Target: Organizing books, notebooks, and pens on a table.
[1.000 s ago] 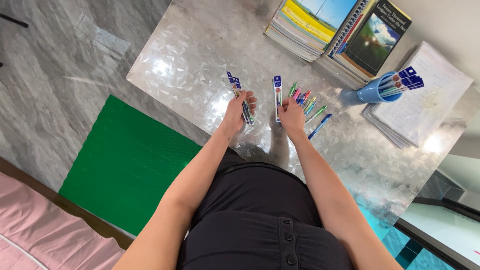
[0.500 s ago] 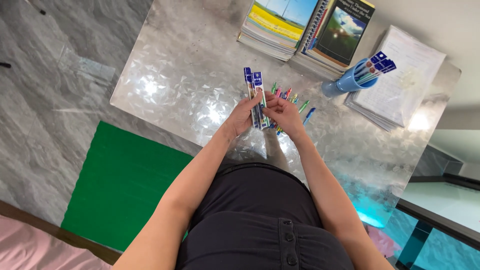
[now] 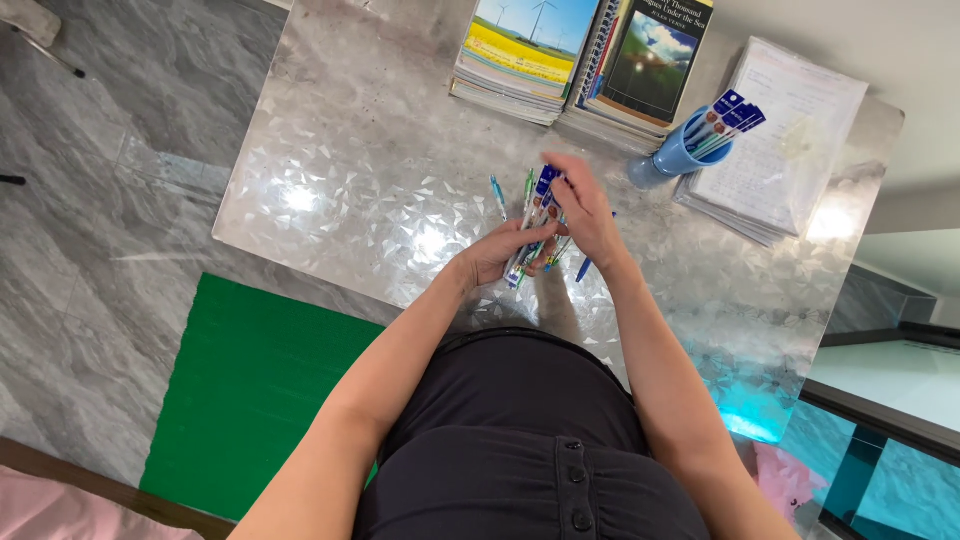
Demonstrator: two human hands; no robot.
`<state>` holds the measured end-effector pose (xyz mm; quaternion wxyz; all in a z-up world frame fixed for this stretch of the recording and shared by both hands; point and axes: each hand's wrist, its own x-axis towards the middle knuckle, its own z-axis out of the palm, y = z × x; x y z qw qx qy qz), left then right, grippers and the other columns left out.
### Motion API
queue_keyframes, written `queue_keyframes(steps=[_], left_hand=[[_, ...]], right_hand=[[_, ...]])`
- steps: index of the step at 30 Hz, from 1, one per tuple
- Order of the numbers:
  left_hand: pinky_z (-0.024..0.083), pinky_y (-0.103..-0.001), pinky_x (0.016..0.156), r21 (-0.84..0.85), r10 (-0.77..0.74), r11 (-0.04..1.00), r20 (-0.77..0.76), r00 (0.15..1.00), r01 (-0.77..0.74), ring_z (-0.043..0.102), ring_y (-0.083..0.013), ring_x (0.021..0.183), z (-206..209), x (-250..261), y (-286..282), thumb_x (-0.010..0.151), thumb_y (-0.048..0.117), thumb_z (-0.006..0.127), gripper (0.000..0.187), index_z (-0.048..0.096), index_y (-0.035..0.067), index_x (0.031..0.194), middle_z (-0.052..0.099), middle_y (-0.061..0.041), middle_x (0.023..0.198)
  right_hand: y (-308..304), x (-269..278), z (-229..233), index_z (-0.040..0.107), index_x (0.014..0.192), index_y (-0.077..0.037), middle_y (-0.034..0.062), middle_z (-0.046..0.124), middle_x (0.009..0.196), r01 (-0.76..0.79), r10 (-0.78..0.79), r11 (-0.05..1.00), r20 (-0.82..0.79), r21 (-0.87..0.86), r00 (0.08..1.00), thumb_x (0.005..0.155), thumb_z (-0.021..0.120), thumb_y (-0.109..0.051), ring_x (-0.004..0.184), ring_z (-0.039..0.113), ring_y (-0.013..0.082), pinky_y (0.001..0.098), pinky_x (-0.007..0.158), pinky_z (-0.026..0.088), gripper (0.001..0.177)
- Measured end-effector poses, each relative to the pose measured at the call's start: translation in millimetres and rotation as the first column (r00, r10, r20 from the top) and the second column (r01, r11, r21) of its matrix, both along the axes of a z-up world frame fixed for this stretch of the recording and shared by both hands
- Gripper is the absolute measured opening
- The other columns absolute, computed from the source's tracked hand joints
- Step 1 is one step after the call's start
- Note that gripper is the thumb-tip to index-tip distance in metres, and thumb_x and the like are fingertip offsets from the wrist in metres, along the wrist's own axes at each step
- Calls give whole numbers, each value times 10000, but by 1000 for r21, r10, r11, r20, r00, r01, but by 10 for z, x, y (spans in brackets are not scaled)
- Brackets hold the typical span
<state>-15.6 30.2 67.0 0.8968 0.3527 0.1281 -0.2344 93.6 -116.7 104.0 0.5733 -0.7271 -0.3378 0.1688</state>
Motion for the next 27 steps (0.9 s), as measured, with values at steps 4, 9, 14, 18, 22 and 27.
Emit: queue_keyframes(steps=[4, 9, 14, 18, 22, 27], left_hand=[[401, -238, 516, -64, -7, 998, -22, 1000, 6, 526, -77, 639, -152, 10, -41, 997, 293, 692, 216, 657, 84, 1042, 616, 0, 844], [312, -213, 478, -42, -39, 998, 7, 999, 39, 401, -46, 557, -118, 37, -71, 1037, 238, 648, 195, 654, 43, 1050, 479, 49, 708], [316, -215, 486, -83, -74, 993, 64, 995, 79, 389, -38, 549, 11, 53, -112, 1024, 220, 646, 228, 667, 18, 1127, 465, 57, 691], [407, -228, 549, -43, -94, 994, 49, 994, 96, 487, -55, 622, 28, 71, -177, 1018, 230, 673, 259, 673, 11, 1155, 549, 36, 757], [553, -284, 664, 62, -80, 995, 41, 996, 78, 649, -119, 757, -86, 65, -155, 1023, 288, 697, 336, 641, -5, 1179, 666, -29, 862], [620, -443, 855, -181, -69, 983, -174, 982, 37, 760, -289, 936, -47, 44, -161, 940, 584, 497, 677, 611, 16, 1291, 755, -155, 1013]], right_hand=[[-35, -85, 59, 672, 1325, -77, 43, 652, 1194, -44, 15, 984, -165, -172, 986, 1098, 514, -128, 1041, 632, 103, 279, 889, 539, 281], [60, -202, 604, 540, 1325, -188, -110, 637, 1144, 181, -186, 981, -643, -75, 743, 885, 655, -100, 933, 649, 10, 232, 762, 556, 463], [-410, 14, -301, 738, 1101, -43, -26, 701, 937, -35, 49, 999, -680, 33, 732, 980, 723, -139, 800, 552, 41, 216, 684, 436, 155], [-405, -50, -130, 772, 1039, -72, -42, 709, 897, 64, -33, 998, -734, 14, 678, 936, 743, -134, 747, 535, 32, 212, 665, 429, 124], [-456, 11, -196, 778, 1035, -93, -32, 717, 871, 172, -110, 985, -752, 5, 650, 936, 728, -145, 705, 542, 36, 216, 624, 409, 123], [-553, 72, -230, 743, 1091, -87, -45, 730, 955, 334, -212, 935, -573, 116, 792, 985, 736, -155, 795, 566, 8, 199, 691, 420, 127]])
